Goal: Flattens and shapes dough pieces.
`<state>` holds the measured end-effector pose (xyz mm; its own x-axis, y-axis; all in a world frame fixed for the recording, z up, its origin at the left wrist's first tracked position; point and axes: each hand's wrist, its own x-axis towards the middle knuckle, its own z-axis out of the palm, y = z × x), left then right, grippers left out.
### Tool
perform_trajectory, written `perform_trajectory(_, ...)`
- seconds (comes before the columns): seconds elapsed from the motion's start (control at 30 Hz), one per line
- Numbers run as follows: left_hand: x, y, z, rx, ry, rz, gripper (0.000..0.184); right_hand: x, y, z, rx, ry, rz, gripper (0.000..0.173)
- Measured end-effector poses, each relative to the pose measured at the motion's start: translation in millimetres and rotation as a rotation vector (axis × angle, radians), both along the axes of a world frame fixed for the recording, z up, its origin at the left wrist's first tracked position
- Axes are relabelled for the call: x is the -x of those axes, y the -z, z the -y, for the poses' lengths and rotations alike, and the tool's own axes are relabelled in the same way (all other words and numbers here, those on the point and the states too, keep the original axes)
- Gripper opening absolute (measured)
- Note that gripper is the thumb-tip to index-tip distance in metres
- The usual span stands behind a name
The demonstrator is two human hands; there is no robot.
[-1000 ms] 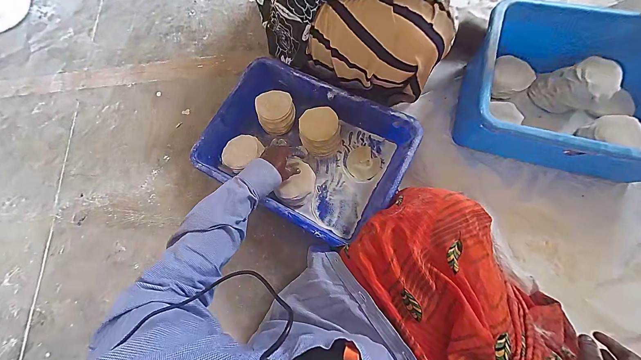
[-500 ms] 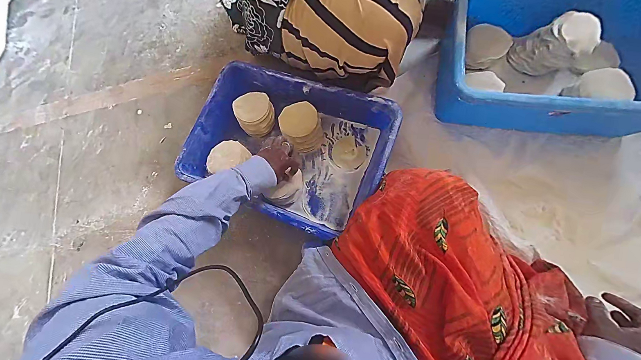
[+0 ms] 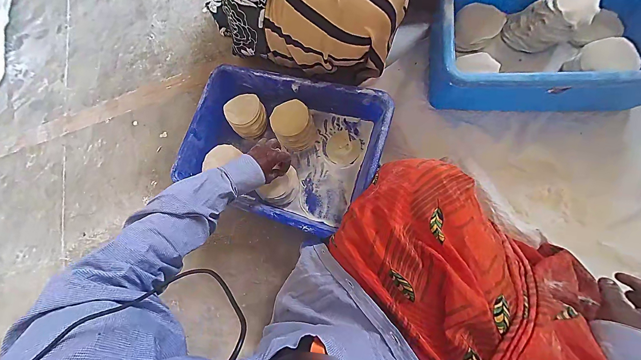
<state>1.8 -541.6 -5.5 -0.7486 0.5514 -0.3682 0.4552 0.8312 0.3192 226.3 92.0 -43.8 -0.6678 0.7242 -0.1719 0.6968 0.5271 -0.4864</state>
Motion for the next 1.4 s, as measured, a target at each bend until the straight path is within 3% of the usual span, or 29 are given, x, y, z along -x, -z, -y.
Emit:
perform_trajectory(0.3,4.4,7.1,-17.6,0.001,-0.021,0.007,0.031,0.2,-2.9,3.1,-0.001,-0.004,0.011,0.041)
perform_trajectory(0.47,12.9,8.7,-14.2,0.126,-0.18,0.093,0.066,2.8,-9.8,8.8,0.007,-0.013,0.027,0.041)
perform_trajectory(0.7,32.8,12.4,6.8,0.205,-0.277,0.342,0.05,-3.9,9.4,-4.5,0.024,0.023,-0.011,0.044)
perform_trajectory(0.93,32.8,10.2,1.4,0.234,-0.333,0.342,0.052,-2.1,10.8,-5.1,0.02,0.042,-0.011,0.044)
perform_trajectory(1.13,27.3,6.0,0.5,0.269,-0.402,0.36,0.058,7.8,-17.9,16.4,0.065,0.057,0.071,0.042)
perform_trajectory(1.27,1.4,-15.5,1.5,0.075,-0.387,0.264,0.047,0.4,-1.2,1.3,0.012,0.014,-0.076,0.041)
perform_trajectory(1.4,-14.8,-40.9,-8.4,-0.259,-0.215,0.046,0.037,21.3,-25.8,26.6,0.041,-0.222,-0.291,0.039)
